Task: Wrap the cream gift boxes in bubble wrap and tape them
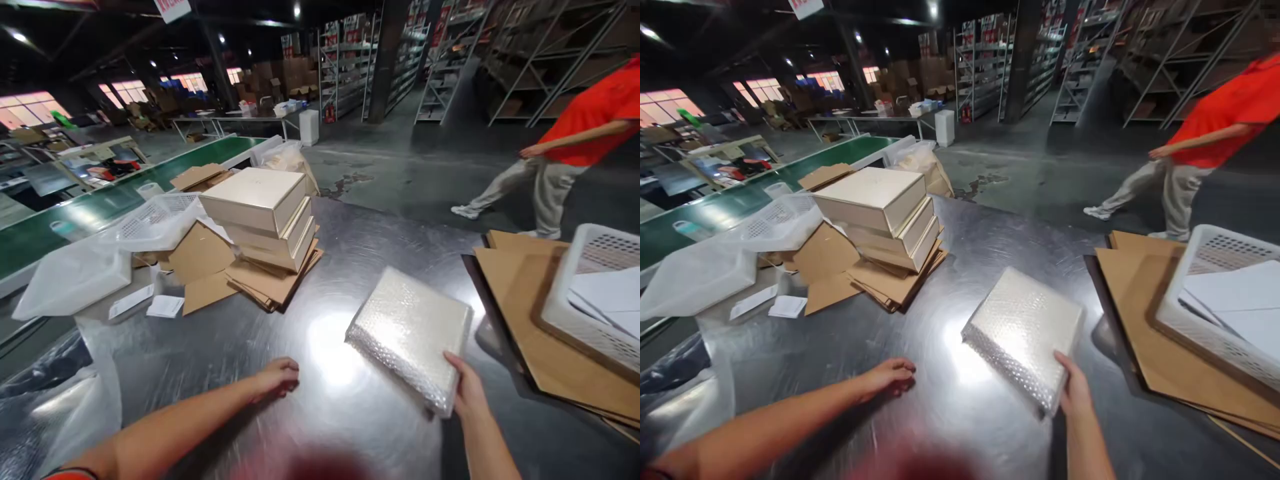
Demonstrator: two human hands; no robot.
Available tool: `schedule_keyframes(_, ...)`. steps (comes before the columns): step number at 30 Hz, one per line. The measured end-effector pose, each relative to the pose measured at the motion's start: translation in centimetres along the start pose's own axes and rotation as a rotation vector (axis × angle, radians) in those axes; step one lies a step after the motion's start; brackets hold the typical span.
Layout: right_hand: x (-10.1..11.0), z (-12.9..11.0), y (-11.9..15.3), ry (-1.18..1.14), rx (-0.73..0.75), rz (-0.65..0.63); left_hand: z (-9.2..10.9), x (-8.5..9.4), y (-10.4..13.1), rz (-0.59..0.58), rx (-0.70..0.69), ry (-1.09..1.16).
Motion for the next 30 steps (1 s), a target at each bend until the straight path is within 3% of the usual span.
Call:
schedule_keyframes(3,-0.2,-3.8,-2.8,0.175,0.067,0.105,-4.1,3.7,2.9,0.073,0.086,0.033)
schedule_keyframes(6,-1.9,-7.6,-2.1,0.393,0.299,0.210,-8.9,7.3,5.9,0.162,0.157,0.025)
schedule_keyframes(9,-7.1,-9.4,1.8,0.756,0.766,0.201,-13.7,9.9,8.6,0.223,0.236,-0.072)
schedule_keyframes(11,-10.7,-7.9,3.6,1.009,0.929,0.133,-16.1,10.5,10.1,0.213,0.264,-0.126)
schedule_keyframes(13,-12.5,-5.8,3.3,1.173,0.878,0.065,-17.3,10.3,11.2,0.197,0.255,-0.171)
schedule_keyframes(17,-12.8,-4.0,1.7,1.296,0.739,-0.013,-17.2,9.4,12.4,0.196,0.190,-0.254)
schedule_keyframes(20,-12.4,-2.9,3.7,1.229,0.750,0.024,-16.9,9.1,12.9,0.169,0.114,-0.277)
schedule_keyframes(23,-12.8,1.7,9.5,1.174,0.797,0.034,-17.3,10.0,13.9,0.199,0.050,-0.290)
schedule_keyframes(25,-14.0,7.2,14.4,1.191,0.798,-0.103,-17.9,11.3,14.8,0.252,0.021,-0.321)
schedule_keyframes(28,-15.6,15.0,22.3,1.180,0.826,-0.262,-18.9,14.4,16.2,0.382,0.036,-0.392)
schedule_keyframes(30,-16.2,18.5,27.0,1.088,0.860,-0.300,-19.2,17.3,17.0,0.489,0.058,-0.425)
Point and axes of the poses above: each hand's wrist, its own y-axis away from the middle knuckle, its own x-axis out of the back of the hand, z = x × y, the point moved 8 cm from there along -y, towards the middle knuckle, and after that the axes turned 7 degrees about -y, right-handed, at the moved point
